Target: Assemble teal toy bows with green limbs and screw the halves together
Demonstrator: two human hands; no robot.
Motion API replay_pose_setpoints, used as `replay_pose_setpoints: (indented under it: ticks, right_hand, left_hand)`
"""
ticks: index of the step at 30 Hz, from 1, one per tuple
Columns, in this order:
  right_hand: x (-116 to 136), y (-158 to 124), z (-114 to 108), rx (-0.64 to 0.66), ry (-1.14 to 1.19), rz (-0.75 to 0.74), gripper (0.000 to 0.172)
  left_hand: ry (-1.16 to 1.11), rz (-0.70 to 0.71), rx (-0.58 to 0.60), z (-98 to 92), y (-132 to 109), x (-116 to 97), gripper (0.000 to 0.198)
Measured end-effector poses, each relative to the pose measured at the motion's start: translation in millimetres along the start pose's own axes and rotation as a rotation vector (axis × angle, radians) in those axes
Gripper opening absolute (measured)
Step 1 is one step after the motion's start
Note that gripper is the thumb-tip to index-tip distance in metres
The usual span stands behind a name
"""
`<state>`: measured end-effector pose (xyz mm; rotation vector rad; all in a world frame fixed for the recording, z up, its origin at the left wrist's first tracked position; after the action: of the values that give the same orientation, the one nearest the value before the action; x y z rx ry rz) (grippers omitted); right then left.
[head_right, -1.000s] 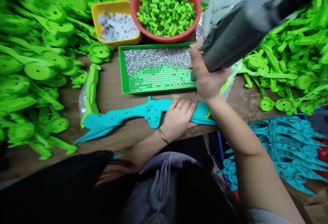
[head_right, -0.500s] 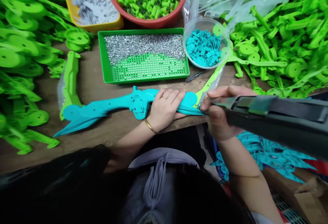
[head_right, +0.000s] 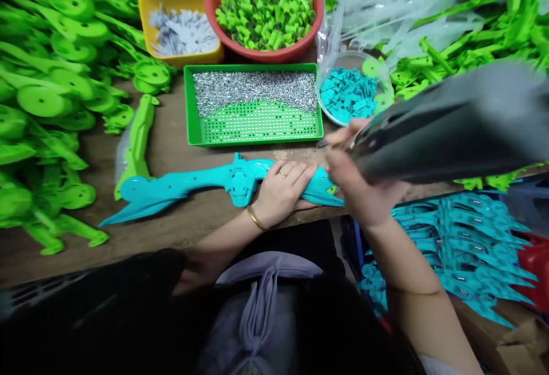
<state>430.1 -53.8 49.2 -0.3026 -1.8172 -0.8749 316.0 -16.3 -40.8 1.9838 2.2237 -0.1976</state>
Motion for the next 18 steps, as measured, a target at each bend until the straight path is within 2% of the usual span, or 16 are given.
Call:
replay_pose_setpoints:
  ticks: [3,5,8,10,14,18]
  right_hand:
    - [-2,32,9,-0.223,0.096,-0.181,0.02]
    - [-23,48,20,-0.278,0.07,-0.167,0.019]
    - [-54,61,34,-0.241,0.013,-0.105,0.025]
    - [-63,60,35,-0.237,0.013,-0.11,0.029]
    - [-63,56,35,-0.219,0.069,-0.131,0.025]
    - [-53,59,37,-0.209,0.102,-0.103,0.023]
  left_hand:
    - [-0.014,-0.006,0.015,0.1,0,1,0.061]
    - [-0.007,-0.018,0.023,-1.4,0,1,0.065]
    - [-0.009,-0.03,0.035,-4.4,0,2,0.071]
    - [-0.015,-0.025,0.046,-5.3,0,2,0.073]
    - [-0.03,-0.014,0.042,-5.2,1,1,0.072]
    - [-0.034,-0.011,0.027,-3.8,0,2,0.075]
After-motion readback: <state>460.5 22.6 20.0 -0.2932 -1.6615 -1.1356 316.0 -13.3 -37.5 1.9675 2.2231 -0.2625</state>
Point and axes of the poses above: each hand's wrist, its own y-axis towards the middle knuckle, its own z-axis out of the palm, x = y × z, the point moved 9 cm from there along y, towards the middle knuckle, and after that the axes turned 13 degrees about x, right-handed, at the moved point
